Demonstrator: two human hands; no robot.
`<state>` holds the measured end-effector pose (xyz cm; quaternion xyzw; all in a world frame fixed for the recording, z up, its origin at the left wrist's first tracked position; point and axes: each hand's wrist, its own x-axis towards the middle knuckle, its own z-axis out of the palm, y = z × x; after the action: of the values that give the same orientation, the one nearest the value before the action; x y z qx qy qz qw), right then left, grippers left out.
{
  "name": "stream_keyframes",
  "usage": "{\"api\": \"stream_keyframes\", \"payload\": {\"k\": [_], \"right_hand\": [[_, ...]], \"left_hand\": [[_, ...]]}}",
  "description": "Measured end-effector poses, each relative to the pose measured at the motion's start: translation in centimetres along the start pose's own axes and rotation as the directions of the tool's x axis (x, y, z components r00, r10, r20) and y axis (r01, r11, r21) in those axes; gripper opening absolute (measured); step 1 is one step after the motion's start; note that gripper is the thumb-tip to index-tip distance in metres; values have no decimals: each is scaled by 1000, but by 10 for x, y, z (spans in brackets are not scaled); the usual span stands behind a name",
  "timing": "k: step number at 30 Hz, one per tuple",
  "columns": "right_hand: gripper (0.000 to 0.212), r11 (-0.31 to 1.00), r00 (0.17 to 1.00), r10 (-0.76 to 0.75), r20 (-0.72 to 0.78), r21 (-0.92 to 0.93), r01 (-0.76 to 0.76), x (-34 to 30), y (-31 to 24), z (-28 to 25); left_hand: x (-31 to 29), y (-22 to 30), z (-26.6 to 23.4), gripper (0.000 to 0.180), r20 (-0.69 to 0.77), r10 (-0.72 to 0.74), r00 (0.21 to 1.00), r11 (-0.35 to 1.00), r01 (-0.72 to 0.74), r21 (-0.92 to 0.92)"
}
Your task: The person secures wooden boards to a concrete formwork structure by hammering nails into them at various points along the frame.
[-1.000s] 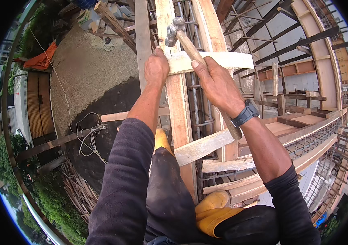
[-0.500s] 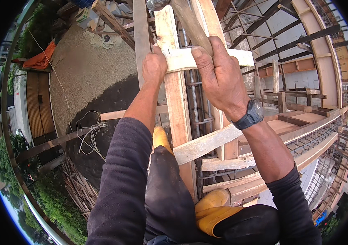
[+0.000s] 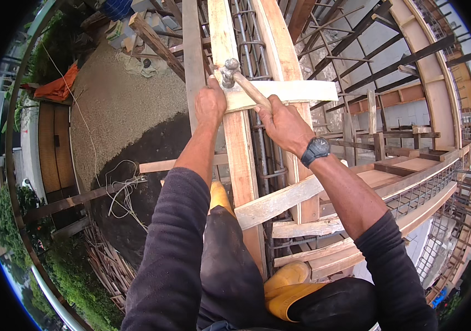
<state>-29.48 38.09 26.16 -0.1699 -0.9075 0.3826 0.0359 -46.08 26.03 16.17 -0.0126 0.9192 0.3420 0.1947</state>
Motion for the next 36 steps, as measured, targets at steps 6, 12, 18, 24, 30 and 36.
{"api": "stream_keyframes", "payload": {"k": [6,12,18,24,30,36], "right_hand": [[36,946,980,-115,-163,283,158,-7,-50,-18],[36,985,985,160,63,-81,-155,21,3,-5],[39,960,986,-89,-138,251,121,-6,-17,3],[44,992,997,76,29,102,-78,4,-34,-5],[47,983,981,171,94,-82,-164,-3,15,18],[48,990,986,132,102,-61,-126,3,1,21]], "left_hand": [[-3,-13,-10,74,-33,-6,999,1000,5,-21],[10,9,-2,79,-9,67,998,996,-68,-52],[14,-14,0,79,97,-1,995,995,10,-102],[14,-25,-5,93,140,25,990,983,0,-182],[3,-11,2,98,204,17,979,976,28,-216],[33,-25,1,98,231,33,973,952,40,-304]]}}
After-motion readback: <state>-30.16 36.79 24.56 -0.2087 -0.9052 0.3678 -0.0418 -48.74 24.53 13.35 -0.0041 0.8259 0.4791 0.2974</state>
